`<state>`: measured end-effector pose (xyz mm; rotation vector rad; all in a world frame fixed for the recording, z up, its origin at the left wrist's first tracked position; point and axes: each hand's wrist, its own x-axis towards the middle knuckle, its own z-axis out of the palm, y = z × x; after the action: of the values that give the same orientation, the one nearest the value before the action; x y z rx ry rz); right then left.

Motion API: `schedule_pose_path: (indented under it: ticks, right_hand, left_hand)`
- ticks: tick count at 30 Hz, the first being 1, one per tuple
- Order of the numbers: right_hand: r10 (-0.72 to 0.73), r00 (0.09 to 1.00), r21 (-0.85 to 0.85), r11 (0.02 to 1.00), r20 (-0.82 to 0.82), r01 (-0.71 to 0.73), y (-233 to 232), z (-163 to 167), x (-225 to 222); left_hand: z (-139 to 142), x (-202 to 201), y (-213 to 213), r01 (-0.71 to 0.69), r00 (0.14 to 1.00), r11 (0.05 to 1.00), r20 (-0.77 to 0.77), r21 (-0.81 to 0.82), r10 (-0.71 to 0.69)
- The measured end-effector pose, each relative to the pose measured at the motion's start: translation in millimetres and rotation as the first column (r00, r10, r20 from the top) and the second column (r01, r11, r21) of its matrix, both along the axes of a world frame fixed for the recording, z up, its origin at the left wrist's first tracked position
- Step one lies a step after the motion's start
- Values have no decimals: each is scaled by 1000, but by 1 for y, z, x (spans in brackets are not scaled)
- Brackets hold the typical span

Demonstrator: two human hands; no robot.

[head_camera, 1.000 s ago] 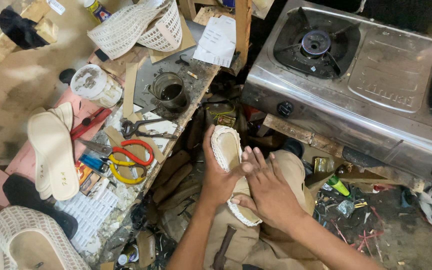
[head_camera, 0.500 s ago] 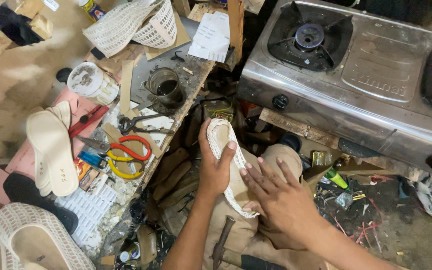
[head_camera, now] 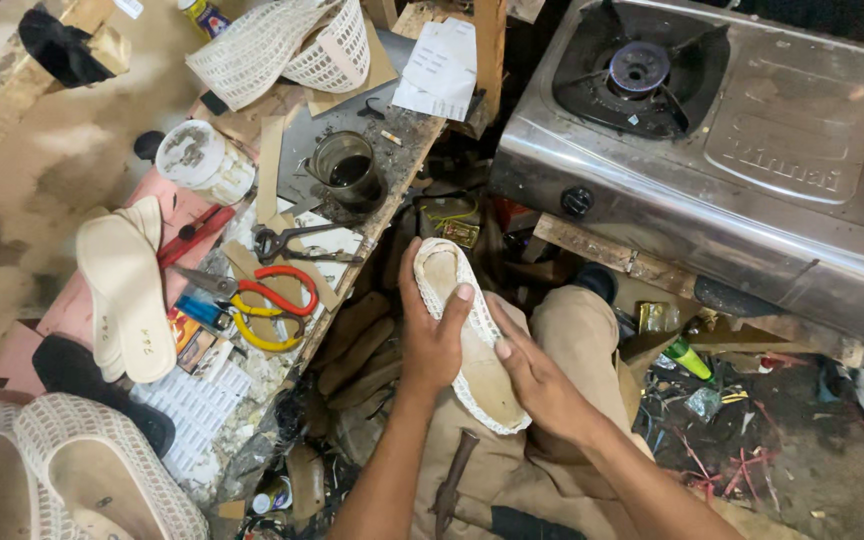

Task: The person assembles a white slip-on shoe by attaching a mesh upper to a beige sole. They use a hammer to tap the upper into place, then press and adjust the edges by hand to secure the fit.

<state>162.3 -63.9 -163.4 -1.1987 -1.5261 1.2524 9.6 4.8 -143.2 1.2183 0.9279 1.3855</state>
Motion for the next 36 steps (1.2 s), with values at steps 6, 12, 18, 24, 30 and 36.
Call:
schedule_pose_path:
  ticks: [6,12,18,24,30,36]
  right_hand:
    - [21,998,-38,999,57,-19,-36,8,26]
    - [19,1000,87,996,-8,-19,0,28,27]
    - [24,989,184,982,143,-50,-6,19,16]
    - [-72,961,163,986,267,29,-40,19,37]
    - [-14,936,136,990,353,-37,-40,43,36]
    - [55,832,95,987,552,-129,-34,63,67]
  left_hand:
    - [0,-4,-5,18,1000,1000,20,-4,-18]
    - [-4,2,-20,81,997,996,11,47,-82]
    - [-3,-9,-18,-50,998,999,42,-20,50]
    - [5,-6,-26,-95,995,995,0,-26,95]
    - [10,24,-51,-201,954,979,-232,-16,192]
    - [-7,0,-46,127,948,990,-301,65,-102]
